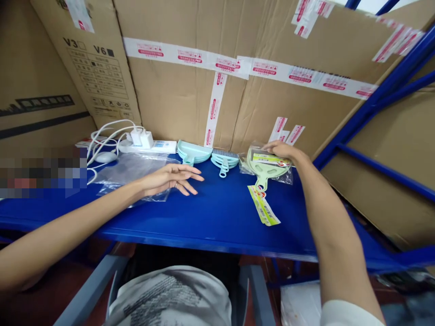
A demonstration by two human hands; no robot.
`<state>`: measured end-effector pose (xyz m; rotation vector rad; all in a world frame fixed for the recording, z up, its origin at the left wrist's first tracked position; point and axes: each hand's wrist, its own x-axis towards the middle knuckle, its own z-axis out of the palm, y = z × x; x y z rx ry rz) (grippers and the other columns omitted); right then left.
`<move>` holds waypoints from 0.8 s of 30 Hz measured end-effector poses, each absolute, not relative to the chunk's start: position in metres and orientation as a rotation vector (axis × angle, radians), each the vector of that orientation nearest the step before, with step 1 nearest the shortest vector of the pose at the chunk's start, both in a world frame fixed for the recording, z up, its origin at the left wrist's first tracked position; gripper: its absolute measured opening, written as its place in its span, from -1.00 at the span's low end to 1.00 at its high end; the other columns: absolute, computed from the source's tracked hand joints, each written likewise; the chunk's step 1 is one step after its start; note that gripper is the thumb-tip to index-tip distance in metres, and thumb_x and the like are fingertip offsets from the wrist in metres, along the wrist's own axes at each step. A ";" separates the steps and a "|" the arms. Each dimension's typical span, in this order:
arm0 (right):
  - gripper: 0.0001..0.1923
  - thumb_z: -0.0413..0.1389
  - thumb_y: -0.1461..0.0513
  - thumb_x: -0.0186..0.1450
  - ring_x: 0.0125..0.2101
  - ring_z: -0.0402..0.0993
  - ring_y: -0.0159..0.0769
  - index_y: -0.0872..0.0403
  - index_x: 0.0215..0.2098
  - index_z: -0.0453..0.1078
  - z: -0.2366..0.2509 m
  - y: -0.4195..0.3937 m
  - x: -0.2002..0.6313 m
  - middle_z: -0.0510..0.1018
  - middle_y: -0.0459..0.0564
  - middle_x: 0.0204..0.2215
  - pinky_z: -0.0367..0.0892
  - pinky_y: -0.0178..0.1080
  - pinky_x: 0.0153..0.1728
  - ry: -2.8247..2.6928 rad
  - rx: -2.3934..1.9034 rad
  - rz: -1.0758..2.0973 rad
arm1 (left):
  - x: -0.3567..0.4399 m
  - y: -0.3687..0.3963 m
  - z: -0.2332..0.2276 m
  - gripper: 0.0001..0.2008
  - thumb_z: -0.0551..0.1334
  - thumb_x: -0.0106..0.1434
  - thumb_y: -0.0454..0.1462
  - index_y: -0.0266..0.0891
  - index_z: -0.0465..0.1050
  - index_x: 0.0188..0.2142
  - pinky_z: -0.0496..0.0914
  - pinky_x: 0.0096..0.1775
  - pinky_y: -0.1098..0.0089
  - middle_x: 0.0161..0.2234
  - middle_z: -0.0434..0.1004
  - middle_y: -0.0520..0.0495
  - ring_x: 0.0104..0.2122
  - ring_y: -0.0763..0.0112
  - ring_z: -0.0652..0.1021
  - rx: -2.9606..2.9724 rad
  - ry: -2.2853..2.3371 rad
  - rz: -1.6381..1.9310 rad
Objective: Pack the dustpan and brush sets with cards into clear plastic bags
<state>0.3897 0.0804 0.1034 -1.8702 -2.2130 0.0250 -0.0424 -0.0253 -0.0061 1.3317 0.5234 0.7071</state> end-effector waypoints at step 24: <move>-0.64 0.10 0.07 0.49 -0.15 0.69 -0.01 0.06 -0.02 0.68 0.039 -0.015 0.369 0.75 0.18 -0.13 0.43 -0.17 -0.21 -2.474 -1.848 -0.559 | -0.103 -0.003 0.022 -0.68 0.19 0.43 -0.21 -0.19 0.59 0.08 0.49 0.01 0.07 0.04 0.67 -0.26 0.08 -0.04 0.59 2.706 1.784 0.587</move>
